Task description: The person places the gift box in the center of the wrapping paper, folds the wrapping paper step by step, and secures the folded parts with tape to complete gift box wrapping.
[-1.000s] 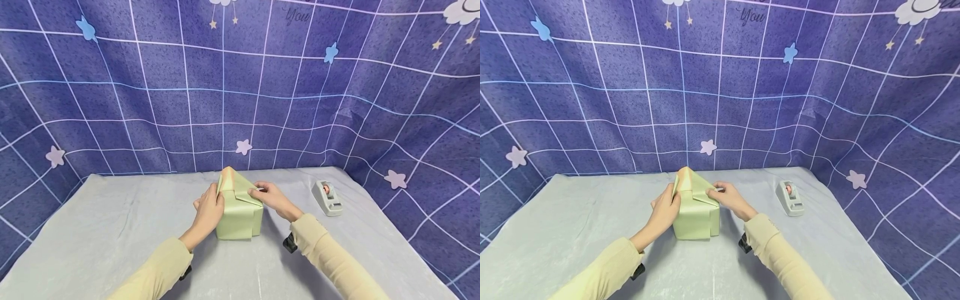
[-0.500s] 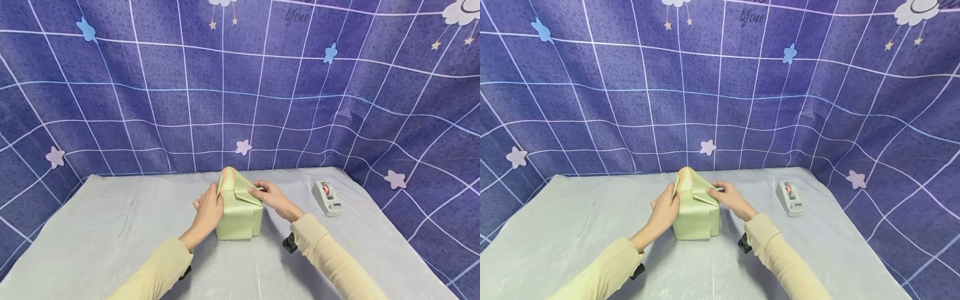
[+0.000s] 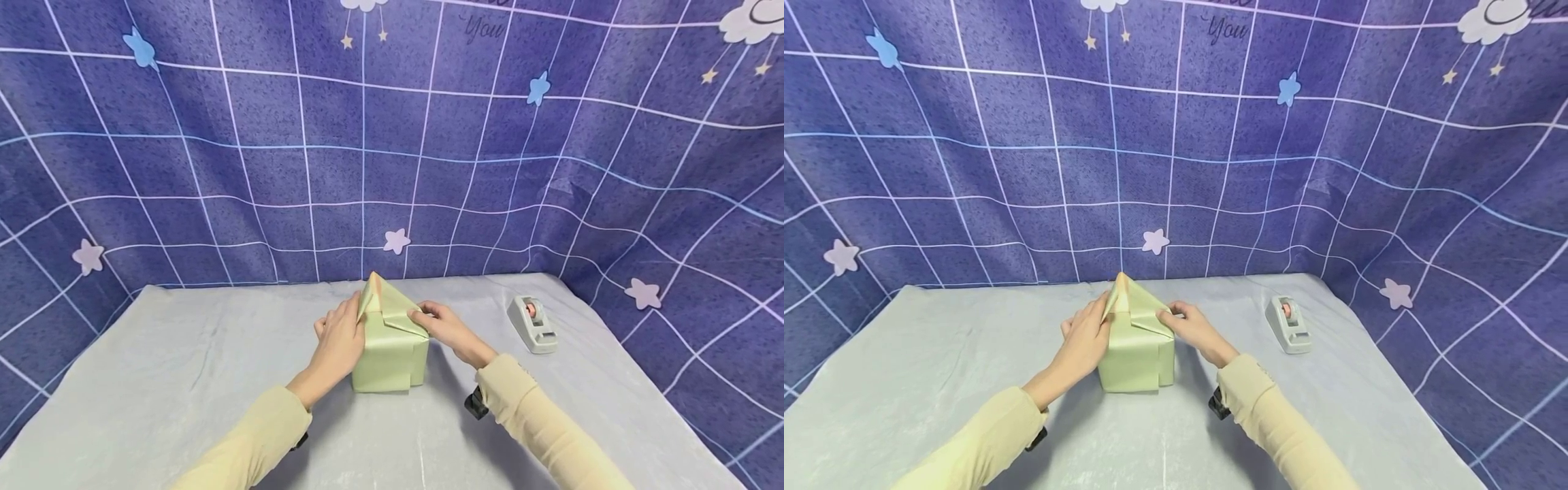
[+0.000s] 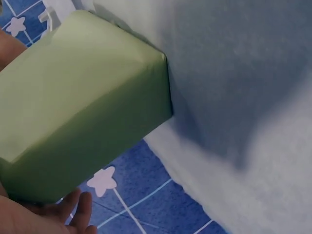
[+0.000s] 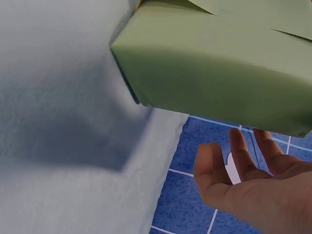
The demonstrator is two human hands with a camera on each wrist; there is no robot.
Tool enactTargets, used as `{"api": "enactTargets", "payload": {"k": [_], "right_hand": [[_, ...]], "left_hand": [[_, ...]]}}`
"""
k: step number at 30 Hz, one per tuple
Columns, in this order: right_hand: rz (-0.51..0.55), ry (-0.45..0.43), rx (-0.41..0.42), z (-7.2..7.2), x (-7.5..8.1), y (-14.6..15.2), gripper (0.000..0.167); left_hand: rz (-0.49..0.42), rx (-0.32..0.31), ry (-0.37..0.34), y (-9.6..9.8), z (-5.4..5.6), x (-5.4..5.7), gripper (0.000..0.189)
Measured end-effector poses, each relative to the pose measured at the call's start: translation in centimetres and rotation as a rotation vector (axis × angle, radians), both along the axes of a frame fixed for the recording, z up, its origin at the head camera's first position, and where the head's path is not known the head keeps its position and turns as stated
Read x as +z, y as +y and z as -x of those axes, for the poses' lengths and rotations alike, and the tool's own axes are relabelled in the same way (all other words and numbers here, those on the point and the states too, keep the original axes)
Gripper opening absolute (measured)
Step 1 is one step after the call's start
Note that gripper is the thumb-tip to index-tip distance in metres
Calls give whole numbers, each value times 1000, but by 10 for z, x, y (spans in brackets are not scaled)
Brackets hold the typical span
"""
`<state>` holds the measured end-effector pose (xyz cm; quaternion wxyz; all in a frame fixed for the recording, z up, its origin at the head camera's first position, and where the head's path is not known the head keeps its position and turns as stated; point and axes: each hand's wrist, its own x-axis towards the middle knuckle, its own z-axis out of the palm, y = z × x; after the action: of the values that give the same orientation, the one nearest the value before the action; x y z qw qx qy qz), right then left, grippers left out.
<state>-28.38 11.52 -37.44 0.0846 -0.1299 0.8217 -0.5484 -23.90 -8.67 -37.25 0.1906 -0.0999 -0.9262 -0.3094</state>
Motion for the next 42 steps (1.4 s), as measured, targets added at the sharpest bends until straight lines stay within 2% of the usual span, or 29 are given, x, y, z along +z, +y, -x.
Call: {"api": "enactTargets", "payload": {"k": [3, 6, 9, 16, 19, 24, 29, 36, 42], "right_hand": [[-12, 8, -5, -1, -1, 0, 31], [-17, 18, -16, -1, -1, 0, 30], [-18, 20, -25, -1, -1, 0, 29], [-9, 12, -23, -1, -2, 0, 31], [-4, 10, -21, -1, -2, 0, 31], [-4, 13, -26, 0, -3, 0, 30], [0, 15, -29, -1, -4, 1, 29], [17, 12, -27, -2, -5, 1, 31], [19, 3, -21, -1, -6, 1, 32]], "left_hand": [[51, -6, 29, 0, -1, 2, 48], [44, -22, 2, -1, -2, 3, 49], [-59, -52, -74, -2, -1, 3, 55], [-426, -86, -238, -12, 4, 0, 69], [-501, -96, -292, -14, 7, -2, 69], [-511, -95, -365, -17, 9, -7, 59], [-546, -149, -416, -17, 10, -8, 59], [-583, -214, -413, -18, 11, -9, 52], [-586, -236, -485, -20, 16, -9, 48]]}}
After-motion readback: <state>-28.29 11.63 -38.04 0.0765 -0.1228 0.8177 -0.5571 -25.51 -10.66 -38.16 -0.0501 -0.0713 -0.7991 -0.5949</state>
